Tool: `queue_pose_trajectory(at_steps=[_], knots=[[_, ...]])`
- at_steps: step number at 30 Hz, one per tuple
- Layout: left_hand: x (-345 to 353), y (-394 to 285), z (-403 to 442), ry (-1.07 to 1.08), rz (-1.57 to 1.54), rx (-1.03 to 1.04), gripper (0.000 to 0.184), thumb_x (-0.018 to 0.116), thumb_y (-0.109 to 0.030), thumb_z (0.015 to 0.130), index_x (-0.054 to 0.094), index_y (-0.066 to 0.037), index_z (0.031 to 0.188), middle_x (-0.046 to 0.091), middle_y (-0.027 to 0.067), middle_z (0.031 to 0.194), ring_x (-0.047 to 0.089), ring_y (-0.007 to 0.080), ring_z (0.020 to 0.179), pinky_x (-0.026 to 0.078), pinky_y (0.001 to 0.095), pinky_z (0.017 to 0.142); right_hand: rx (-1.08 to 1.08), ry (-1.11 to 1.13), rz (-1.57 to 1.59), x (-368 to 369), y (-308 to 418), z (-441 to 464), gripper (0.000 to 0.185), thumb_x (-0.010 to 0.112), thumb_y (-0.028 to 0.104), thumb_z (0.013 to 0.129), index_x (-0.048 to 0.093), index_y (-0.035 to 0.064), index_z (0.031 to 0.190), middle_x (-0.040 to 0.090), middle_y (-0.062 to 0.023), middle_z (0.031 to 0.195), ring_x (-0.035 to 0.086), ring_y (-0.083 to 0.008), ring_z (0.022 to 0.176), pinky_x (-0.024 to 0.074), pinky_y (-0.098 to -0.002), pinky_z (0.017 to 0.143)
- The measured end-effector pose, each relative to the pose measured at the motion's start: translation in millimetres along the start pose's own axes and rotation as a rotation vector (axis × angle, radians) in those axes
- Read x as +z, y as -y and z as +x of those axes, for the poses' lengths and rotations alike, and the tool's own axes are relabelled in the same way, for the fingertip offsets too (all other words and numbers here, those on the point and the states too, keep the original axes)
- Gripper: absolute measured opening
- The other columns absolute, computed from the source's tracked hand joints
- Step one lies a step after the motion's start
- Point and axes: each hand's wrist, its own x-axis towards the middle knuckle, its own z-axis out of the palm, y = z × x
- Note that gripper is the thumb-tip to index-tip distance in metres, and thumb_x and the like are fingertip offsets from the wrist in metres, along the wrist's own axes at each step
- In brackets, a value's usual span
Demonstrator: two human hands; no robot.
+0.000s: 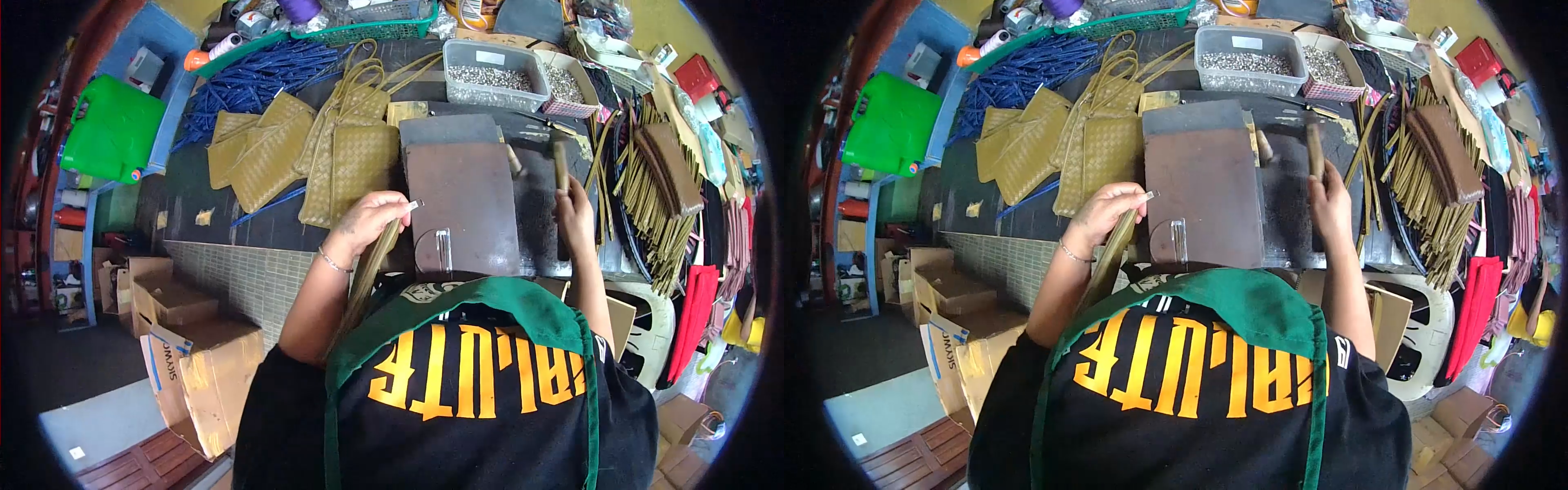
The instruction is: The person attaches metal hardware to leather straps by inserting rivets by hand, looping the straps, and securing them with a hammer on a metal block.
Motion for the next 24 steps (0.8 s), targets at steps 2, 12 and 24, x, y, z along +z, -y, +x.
queue_pose_trajectory(at_steps=[2,12,24], knots=[[-1.3,-2.7,0.0,0.008,-0.055,-0.055,0.018,0.051,-0.019,0.078,0.052,-0.004,0.068,0.050,-0.0002,0.062,0.046,0.0066,0.059,0.037,0.0180,0.056,0.367,0.072,0.630,-16.5,22.3,-9.1,0.034,0.046,0.015,0.079,0.040,0.0006,0.109,0.052,-0.0093,0.072,0.053,-0.0162,0.057,0.0436,-0.0252,0.052],[-1.8,-4.5,2.9,-0.024,0.118,0.009,0.022,0.049,-0.019,0.078,0.054,-0.003,0.065,0.049,-0.0017,0.059,0.041,0.0052,0.055,0.032,0.0194,0.051,-0.240,0.541,0.132,-53.3,118.5,-18.9,0.044,0.057,0.019,0.074,0.042,-0.0005,0.110,0.055,-0.0197,0.087,0.056,-0.0310,0.078,0.0442,-0.0325,0.066],[-5.0,-2.5,3.1,0.044,0.088,0.025,0.018,0.051,-0.019,0.078,0.055,-0.004,0.068,0.052,-0.0007,0.063,0.045,0.0056,0.057,0.034,0.0174,0.053,-0.517,0.490,0.075,-29.7,129.3,-6.8,0.042,0.056,0.020,0.074,0.042,0.0028,0.109,0.055,-0.0186,0.078,0.055,-0.0341,0.069,0.0443,-0.0373,0.060]])
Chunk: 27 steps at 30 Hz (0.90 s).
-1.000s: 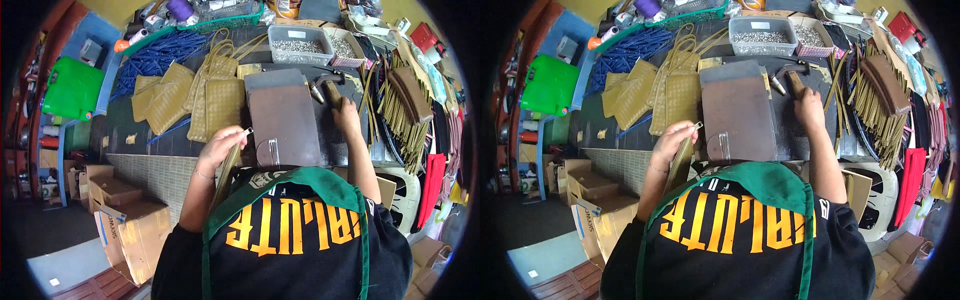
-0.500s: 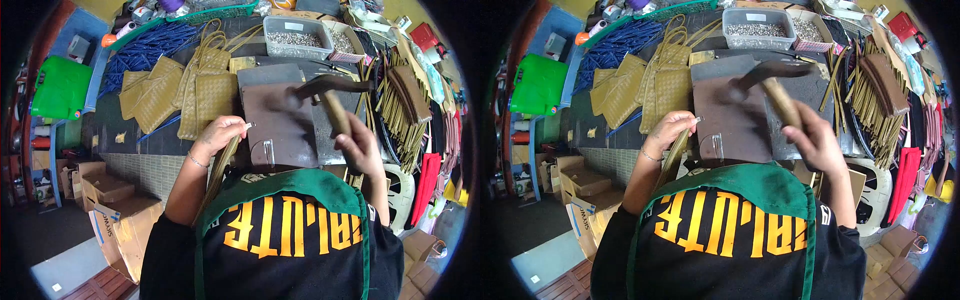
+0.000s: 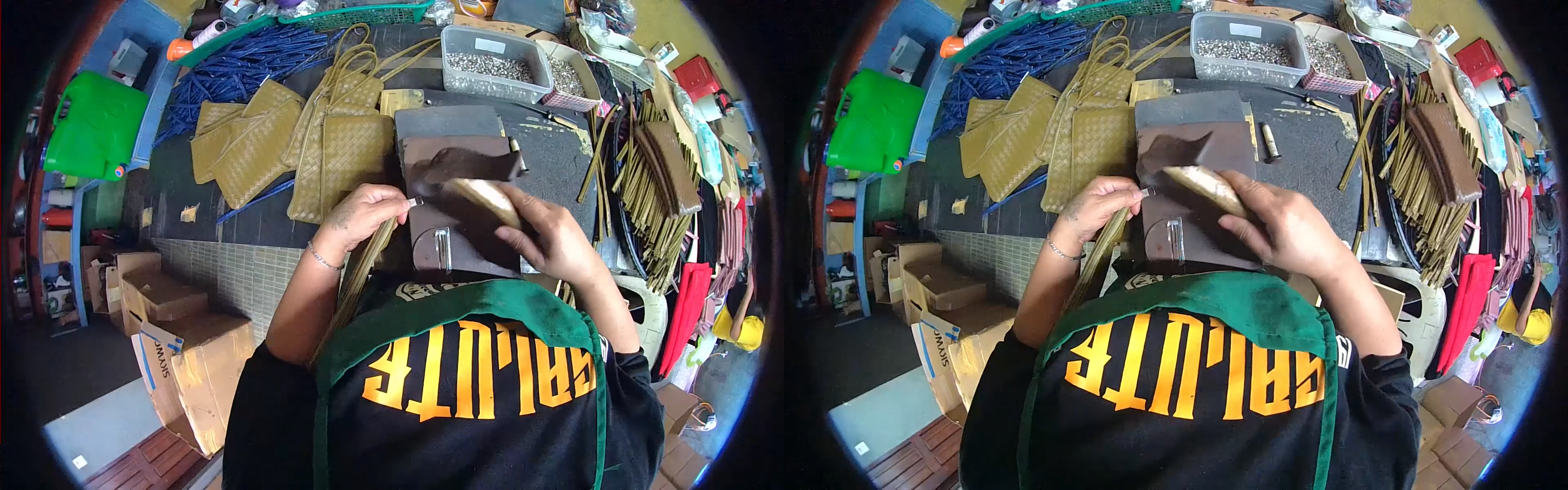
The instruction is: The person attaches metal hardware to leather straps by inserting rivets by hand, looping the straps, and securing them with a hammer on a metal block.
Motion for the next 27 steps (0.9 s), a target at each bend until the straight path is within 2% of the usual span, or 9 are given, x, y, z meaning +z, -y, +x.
queue_pose_trajectory(at_steps=[4,10,12,15,19,23,25,26,27], knots=[[-1.2,-0.4,-0.8,-0.008,0.018,-0.031,0.019,0.051,-0.020,0.078,0.055,-0.004,0.067,0.051,-0.0010,0.062,0.044,0.0056,0.057,0.034,0.0173,0.053,0.031,0.131,-0.009,1.1,0.1,2.3,0.043,0.056,0.020,0.074,0.042,0.0013,0.109,0.055,-0.0189,0.080,0.055,-0.0341,0.070,0.0446,-0.0364,0.061],[0.5,3.4,1.2,-0.011,-0.013,0.031,0.019,0.052,-0.020,0.078,0.055,-0.005,0.067,0.051,-0.0010,0.062,0.044,0.0057,0.057,0.034,0.0177,0.054,0.036,0.036,0.011,2.3,1.3,1.8,0.044,0.055,0.020,0.074,0.042,0.0006,0.110,0.055,-0.0199,0.080,0.055,-0.0345,0.071,0.0441,-0.0374,0.063],[0.8,2.0,1.0,-0.001,-0.035,0.021,0.019,0.052,-0.020,0.078,0.055,-0.005,0.067,0.051,-0.0009,0.062,0.044,0.0059,0.057,0.035,0.0179,0.055,0.109,0.173,0.020,0.9,2.4,4.9,0.044,0.056,0.021,0.074,0.042,-0.0007,0.110,0.055,-0.0206,0.082,0.055,-0.0350,0.074,0.0440,-0.0367,0.065],[3.2,-2.5,-0.2,-0.017,-0.006,0.022,0.020,0.051,-0.020,0.079,0.053,-0.005,0.066,0.050,-0.0009,0.062,0.045,0.0062,0.058,0.035,0.0184,0.056,0.081,0.053,0.080,4.1,-9.6,-1.0,0.043,0.057,0.020,0.073,0.044,-0.0015,0.108,0.055,-0.0214,0.083,0.055,-0.0349,0.075,0.0443,-0.0345,0.066],[4.5,4.0,-2.8,0.001,-0.015,0.068,0.021,0.049,-0.021,0.081,0.050,-0.004,0.067,0.048,-0.0008,0.063,0.043,0.0063,0.061,0.035,0.0186,0.058,0.332,-0.285,0.389,-3.3,-26.2,-10.6,0.044,0.059,0.016,0.074,0.042,-0.0031,0.110,0.056,-0.0166,0.088,0.052,-0.0134,0.081,0.0415,-0.0271,0.072],[8.2,-2.0,-14.0,0.001,-0.145,0.146,0.022,0.045,-0.020,0.082,0.049,-0.004,0.068,0.046,-0.0011,0.065,0.042,0.0056,0.064,0.034,0.0184,0.058,0.400,-0.397,0.032,-17.4,-47.8,-27.8,0.041,0.058,0.014,0.075,0.043,0.0003,0.111,0.056,-0.0141,0.083,0.054,-0.0145,0.074,0.0429,-0.0265,0.066],[8.2,-0.8,-15.8,-0.005,-0.121,0.146,0.023,0.045,-0.021,0.082,0.049,-0.004,0.068,0.046,-0.0012,0.065,0.042,0.0054,0.064,0.034,0.0182,0.058,0.619,-0.365,-0.017,-11.0,-67.3,-44.1,0.039,0.056,0.015,0.076,0.043,0.0018,0.111,0.056,-0.0127,0.080,0.053,-0.0128,0.068,0.0435,-0.0258,0.062],[8.0,-0.3,-15.7,-0.017,-0.096,0.148,0.023,0.045,-0.022,0.083,0.049,-0.005,0.068,0.046,-0.0013,0.065,0.042,0.0052,0.064,0.035,0.0180,0.059,0.703,-0.380,0.116,-5.7,-72.6,-51.6,0.038,0.052,0.014,0.079,0.042,0.0003,0.113,0.054,-0.0046,0.076,0.049,-0.0080,0.059,0.0416,-0.0210,0.054],[7.9,1.5,-13.4,-0.020,-0.096,0.146,0.023,0.045,-0.022,0.083,0.049,-0.005,0.068,0.046,-0.0013,0.065,0.042,0.0052,0.064,0.035,0.0180,0.059,0.672,-0.425,0.294,-1.3,-74.6,-57.3,0.038,0.052,0.015,0.079,0.041,0.0001,0.113,0.053,-0.0046,0.076,0.049,-0.0078,0.059,0.0416,-0.0206,0.053]])
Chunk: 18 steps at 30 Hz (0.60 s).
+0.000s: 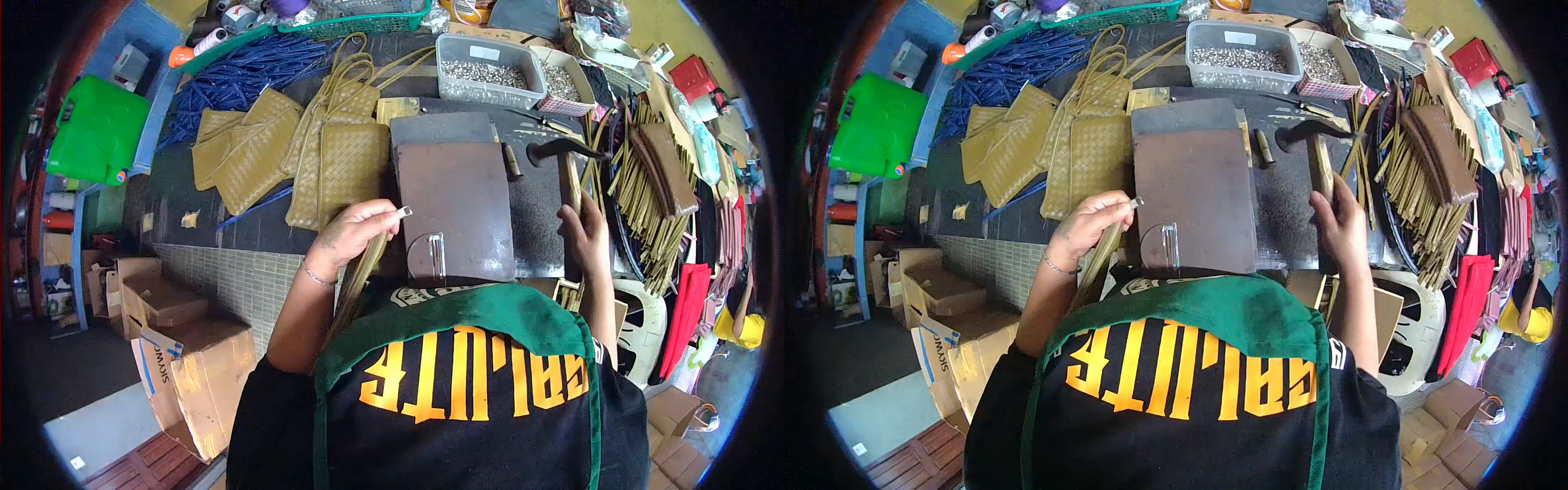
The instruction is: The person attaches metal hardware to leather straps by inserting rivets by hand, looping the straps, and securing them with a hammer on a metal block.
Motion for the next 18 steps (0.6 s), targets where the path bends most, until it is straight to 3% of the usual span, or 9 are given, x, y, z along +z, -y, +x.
queue_pose_trajectory(at_steps=[3,5,6,9,11,13,15,18], knots=[[0.5,4.8,2.4,0.051,0.084,-0.057,0.024,0.045,-0.024,0.083,0.049,-0.005,0.068,0.047,-0.0016,0.065,0.043,0.0054,0.064,0.035,0.0183,0.059,0.001,0.048,0.273,2.0,6.8,-15.7,0.042,0.051,0.020,0.079,0.039,0.0000,0.114,0.053,-0.0049,0.078,0.049,-0.0080,0.061,0.0421,-0.0201,0.054],[1.2,-0.8,3.0,0.034,0.046,-0.176,0.025,0.045,-0.024,0.083,0.049,-0.005,0.068,0.047,-0.0016,0.065,0.043,0.0062,0.065,0.036,0.0195,0.060,-0.042,0.192,0.457,2.4,18.2,-22.0,0.042,0.050,0.023,0.080,0.039,-0.0004,0.114,0.053,-0.0064,0.080,0.050,-0.0088,0.063,0.0428,-0.0206,0.056],[1.9,-1.7,3.0,0.041,0.048,-0.177,0.025,0.045,-0.024,0.083,0.049,-0.005,0.068,0.047,-0.0016,0.065,0.043,0.0062,0.065,0.036,0.0195,0.060,-0.053,0.300,0.548,0.8,19.5,-23.4,0.043,0.050,0.018,0.080,0.036,-0.0014,0.116,0.053,-0.0077,0.084,0.051,-0.0119,0.075,0.0442,-0.0231,0.059],[2.1,-1.0,2.9,0.029,0.055,-0.160,0.024,0.045,-0.024,0.083,0.050,-0.005,0.069,0.047,-0.0017,0.066,0.042,0.0063,0.064,0.035,0.0197,0.061,0.030,0.498,0.767,7.2,28.1,-29.4,0.044,0.048,0.021,0.080,0.035,-0.0019,0.115,0.053,-0.0101,0.082,0.052,-0.0130,0.072,0.0450,-0.0239,0.057],[0.9,6.4,3.1,0.067,0.036,-0.042,0.024,0.046,-0.024,0.083,0.051,-0.004,0.069,0.047,-0.0020,0.067,0.041,0.0058,0.065,0.034,0.0193,0.061,0.154,0.628,0.832,12.7,36.4,-32.2,0.043,0.048,0.019,0.080,0.035,-0.0019,0.116,0.053,-0.0095,0.081,0.052,-0.0128,0.071,0.0445,-0.0232,0.056],[1.9,5.3,1.8,0.052,0.039,-0.052,0.024,0.046,-0.024,0.083,0.051,-0.004,0.069,0.048,-0.0021,0.067,0.041,0.0057,0.065,0.034,0.0191,0.061,0.148,0.616,0.626,22.4,49.3,-35.1,0.043,0.049,0.017,0.080,0.036,-0.0019,0.116,0.052,-0.0070,0.080,0.051,-0.0114,0.071,0.0435,-0.0226,0.057],[4.1,4.8,0.0,0.041,0.042,-0.064,0.024,0.046,-0.024,0.083,0.051,-0.004,0.070,0.048,-0.0021,0.068,0.041,0.0055,0.065,0.034,0.0190,0.061,-0.004,0.561,0.372,31.9,57.1,-37.1,0.042,0.050,0.018,0.081,0.037,-0.0025,0.115,0.052,-0.0044,0.079,0.049,-0.0085,0.070,0.0406,-0.0211,0.058],[9.5,3.0,-2.7,-0.015,-0.056,-0.083,0.022,0.046,-0.024,0.083,0.051,-0.006,0.071,0.047,-0.0025,0.064,0.043,0.0043,0.058,0.035,0.0164,0.053,0.083,0.554,0.392,41.2,67.0,-37.1,0.041,0.049,0.019,0.082,0.037,-0.0018,0.116,0.052,-0.0039,0.076,0.048,-0.0076,0.068,0.0397,-0.0206,0.058]])
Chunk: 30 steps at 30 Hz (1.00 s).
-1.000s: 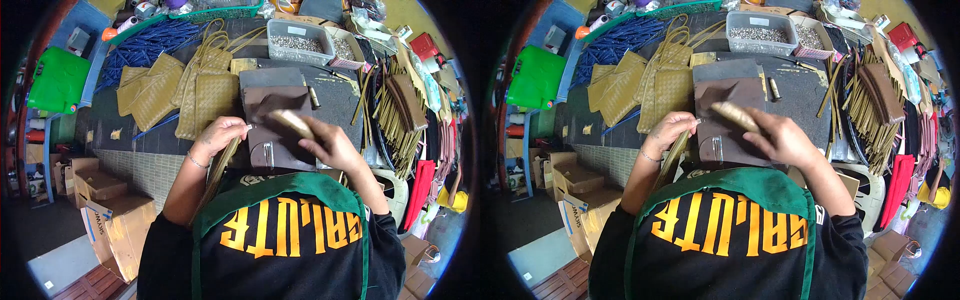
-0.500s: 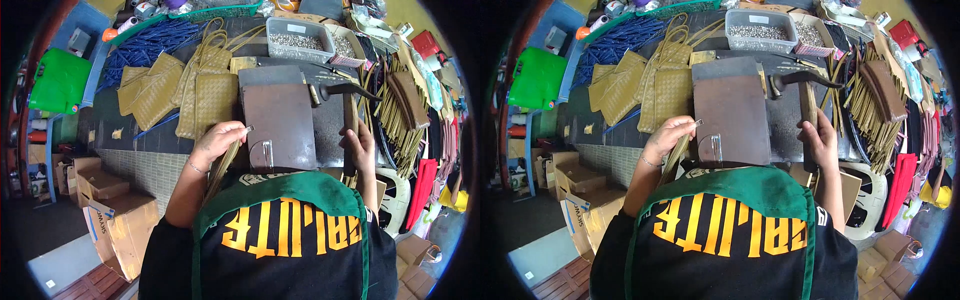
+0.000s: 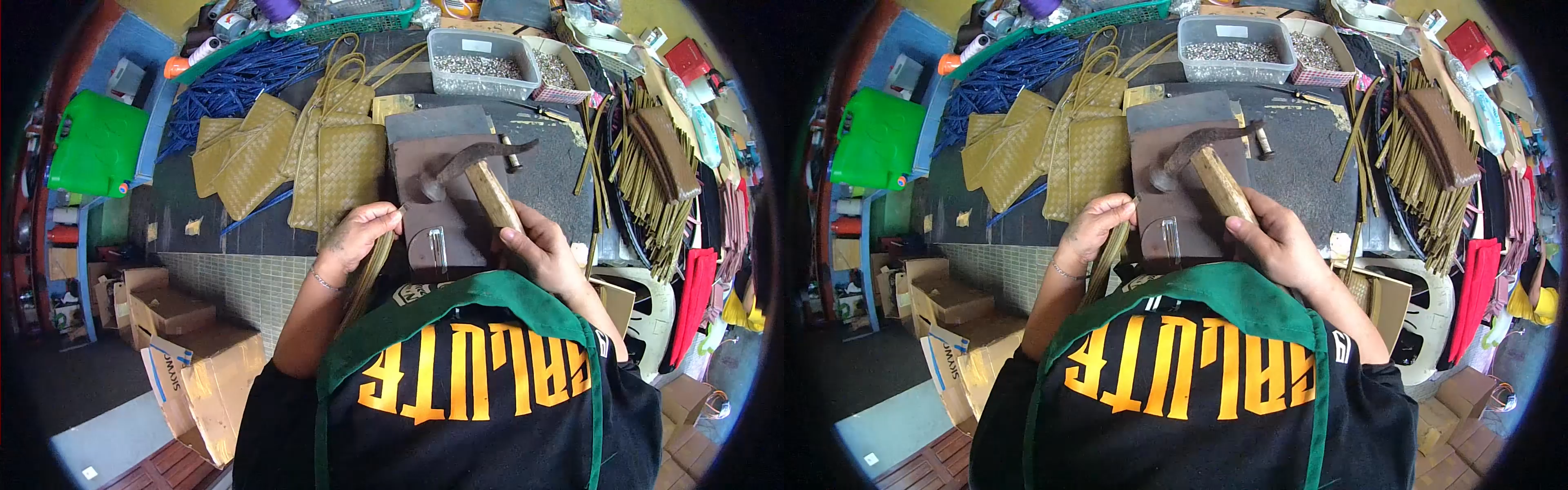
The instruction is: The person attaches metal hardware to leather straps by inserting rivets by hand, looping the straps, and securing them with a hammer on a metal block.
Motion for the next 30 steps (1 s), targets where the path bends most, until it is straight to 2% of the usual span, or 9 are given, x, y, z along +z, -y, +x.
queue_pose_trajectory(at_steps=[2,3,5,10,19,20,24,28,30], knots=[[3.4,-5.3,-2.4,-0.069,-0.032,-0.123,0.024,0.045,-0.022,0.083,0.051,-0.004,0.068,0.047,-0.0015,0.064,0.042,0.0065,0.062,0.034,0.0192,0.060,-0.041,0.027,-0.056,3.6,0.3,4.3,0.036,0.047,0.021,0.083,0.041,-0.0008,0.111,0.052,-0.0033,0.072,0.048,-0.0075,0.062,0.0399,-0.0198,0.055],[5.1,-2.4,-2.2,-0.069,-0.036,-0.122,0.024,0.045,-0.022,0.083,0.051,-0.004,0.068,0.047,-0.0015,0.064,0.042,0.0065,0.062,0.034,0.0192,0.060,-0.038,0.028,-0.059,4.3,2.1,6.2,0.036,0.047,0.021,0.083,0.041,-0.0008,0.111,0.052,-0.0033,0.072,0.048,-0.0075,0.062,0.0399,-0.0198,0.055],[9.1,5.1,-1.1,-0.163,-0.001,-0.020,0.024,0.045,-0.021,0.083,0.051,-0.004,0.066,0.047,-0.0009,0.062,0.042,0.0065,0.060,0.035,0.0196,0.057,0.139,0.160,0.103,5.7,5.8,9.3,0.032,0.045,0.023,0.084,0.043,-0.0003,0.105,0.051,-0.0038,0.070,0.049,-0.0076,0.057,0.0401,-0.0191,0.052],[8.4,5.6,-1.1,-0.157,0.032,-0.008,0.024,0.044,-0.021,0.082,0.050,-0.004,0.066,0.048,-0.0005,0.062,0.042,0.0066,0.059,0.035,0.0203,0.056,0.201,0.101,0.387,7.2,-3.1,13.9,0.030,0.042,0.022,0.084,0.043,-0.0014,0.103,0.052,-0.0059,0.067,0.051,-0.0121,0.048,0.0418,-0.0205,0.047],[7.9,9.2,-0.8,-0.199,0.184,0.036,0.027,0.044,-0.022,0.083,0.050,-0.004,0.063,0.047,-0.0005,0.059,0.042,0.0061,0.057,0.034,0.0204,0.053,0.194,0.087,0.336,3.3,2.6,11.5,0.030,0.045,0.022,0.083,0.043,-0.0007,0.103,0.051,-0.0064,0.067,0.051,-0.0122,0.047,0.0417,-0.0203,0.044],[8.3,10.1,-0.7,-0.201,0.178,0.023,0.027,0.044,-0.022,0.083,0.050,-0.004,0.063,0.047,-0.0006,0.058,0.042,0.0062,0.057,0.034,0.0205,0.053,0.223,0.159,0.287,3.0,1.7,11.1,0.033,0.045,0.022,0.083,0.042,-0.0004,0.107,0.051,-0.0065,0.067,0.050,-0.0121,0.047,0.0421,-0.0205,0.044],[10.5,7.7,-0.6,-0.208,0.193,-0.001,0.026,0.044,-0.020,0.082,0.050,-0.004,0.062,0.047,-0.0007,0.058,0.042,0.0063,0.056,0.035,0.0208,0.052,0.155,0.089,0.318,0.9,0.9,13.9,0.039,0.045,0.022,0.083,0.038,-0.0002,0.114,0.050,-0.0058,0.067,0.050,-0.0115,0.048,0.0422,-0.0204,0.045],[9.4,9.3,-0.2,-0.215,0.207,0.038,0.026,0.043,-0.019,0.082,0.050,-0.004,0.062,0.047,-0.0005,0.057,0.041,0.0061,0.055,0.035,0.0205,0.052,0.210,0.164,0.300,5.8,-4.1,9.9,0.037,0.045,0.021,0.083,0.039,-0.0003,0.113,0.050,-0.0055,0.067,0.049,-0.0115,0.048,0.0422,-0.0205,0.046],[10.9,8.8,-1.0,-0.219,0.185,0.009,0.026,0.043,-0.019,0.082,0.049,-0.003,0.062,0.047,-0.0004,0.057,0.041,0.0062,0.056,0.035,0.0204,0.052,0.125,0.135,0.242,6.6,-2.6,8.2,0.034,0.045,0.021,0.083,0.041,-0.0015,0.109,0.050,-0.0058,0.067,0.050,-0.0120,0.048,0.0420,-0.0207,0.046]])
